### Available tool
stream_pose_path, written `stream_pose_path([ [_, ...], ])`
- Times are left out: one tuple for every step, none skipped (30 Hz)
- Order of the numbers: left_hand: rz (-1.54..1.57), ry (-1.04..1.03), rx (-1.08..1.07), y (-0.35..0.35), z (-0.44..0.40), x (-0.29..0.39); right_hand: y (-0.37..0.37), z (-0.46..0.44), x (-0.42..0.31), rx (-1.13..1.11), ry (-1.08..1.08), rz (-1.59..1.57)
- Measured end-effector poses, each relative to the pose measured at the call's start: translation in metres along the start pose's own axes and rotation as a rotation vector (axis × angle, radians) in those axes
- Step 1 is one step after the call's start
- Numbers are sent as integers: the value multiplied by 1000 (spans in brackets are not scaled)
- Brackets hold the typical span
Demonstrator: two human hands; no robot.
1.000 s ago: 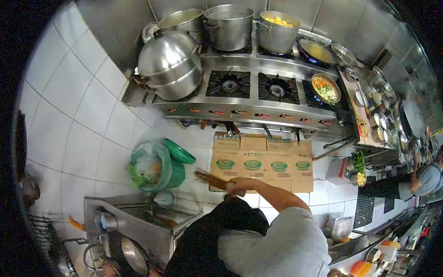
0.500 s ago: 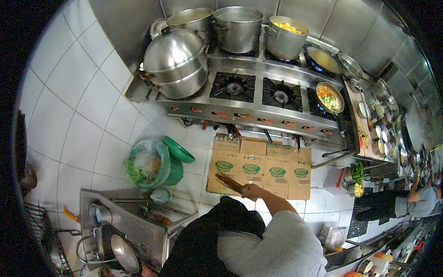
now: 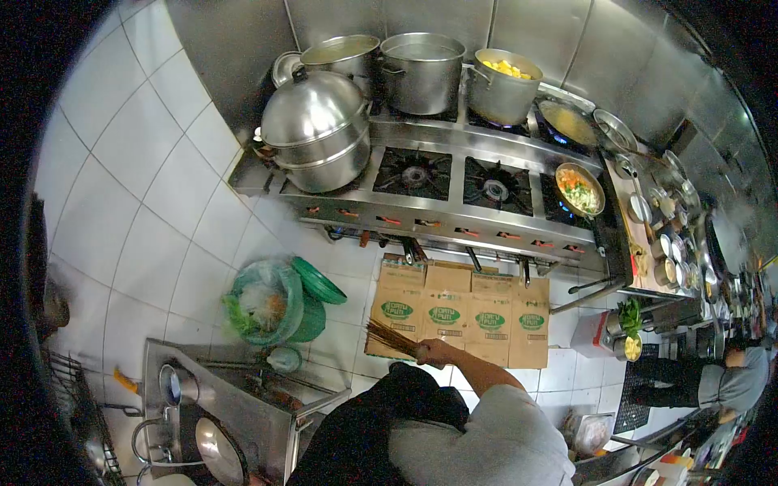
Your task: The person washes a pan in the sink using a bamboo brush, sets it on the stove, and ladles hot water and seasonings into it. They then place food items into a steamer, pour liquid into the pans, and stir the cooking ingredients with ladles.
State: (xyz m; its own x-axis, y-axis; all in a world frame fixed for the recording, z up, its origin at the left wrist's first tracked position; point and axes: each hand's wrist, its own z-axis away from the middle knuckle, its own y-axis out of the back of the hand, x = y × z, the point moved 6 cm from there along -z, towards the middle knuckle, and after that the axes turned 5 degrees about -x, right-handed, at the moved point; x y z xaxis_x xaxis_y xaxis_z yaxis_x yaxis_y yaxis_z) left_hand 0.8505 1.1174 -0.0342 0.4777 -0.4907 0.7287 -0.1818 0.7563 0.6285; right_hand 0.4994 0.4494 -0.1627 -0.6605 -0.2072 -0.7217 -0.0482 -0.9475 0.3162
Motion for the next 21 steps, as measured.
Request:
stream_pose_path([
  [8,2,3,1,0,-2,1,1,-2,8,21,9],
  [13,7,6,1,1,-4,0,0,2,16,43,19],
  [23,10,14,3,2,-7,-2,-3,5,23,66,28],
  [25,13,17,5,2,-9,-5,-8,8,22,68,14],
  [33,15,23,7,2,-12,-5,-7,5,22,69,-1],
  [46,15,29,11,1,-15,-7,-6,2,20,67,-17],
  [57,20,36,14,1,-20,-8,-8,-3,39,74,35],
  [63,22,41,18,1,-23,-9,-15,-12,57,81,88],
  [68,24,47,22,1,-27,-9,-22,-25,74,90,143],
  [75,24,52,24,0,-31,-10,-30,-38,68,82,127],
  [89,24,56,27,0,-34,-12,-39,-53,63,75,110],
  [97,17,61,29,0,-36,-13,-46,-72,58,67,93],
  [113,9,63,33,-1,-40,-11,-46,-101,63,73,82],
  [127,7,64,35,-3,-45,-6,-41,-135,68,78,71],
  [149,10,64,38,-4,-50,-2,-37,-166,72,83,60],
  [140,67,69,39,-6,-54,-2,-38,-190,45,136,2],
  [132,123,72,40,-6,-55,1,-37,-216,19,189,-58],
  [123,177,75,40,-8,-55,2,-35,-243,-20,228,-91],
  [153,133,110,41,1,-43,7,-32,-275,-58,268,-126],
  [45,-27,56,39,-12,-39,14,-37,-301,-66,343,-92],
  [-65,-178,9,39,-25,-37,19,-40,-324,-85,418,-56],
])
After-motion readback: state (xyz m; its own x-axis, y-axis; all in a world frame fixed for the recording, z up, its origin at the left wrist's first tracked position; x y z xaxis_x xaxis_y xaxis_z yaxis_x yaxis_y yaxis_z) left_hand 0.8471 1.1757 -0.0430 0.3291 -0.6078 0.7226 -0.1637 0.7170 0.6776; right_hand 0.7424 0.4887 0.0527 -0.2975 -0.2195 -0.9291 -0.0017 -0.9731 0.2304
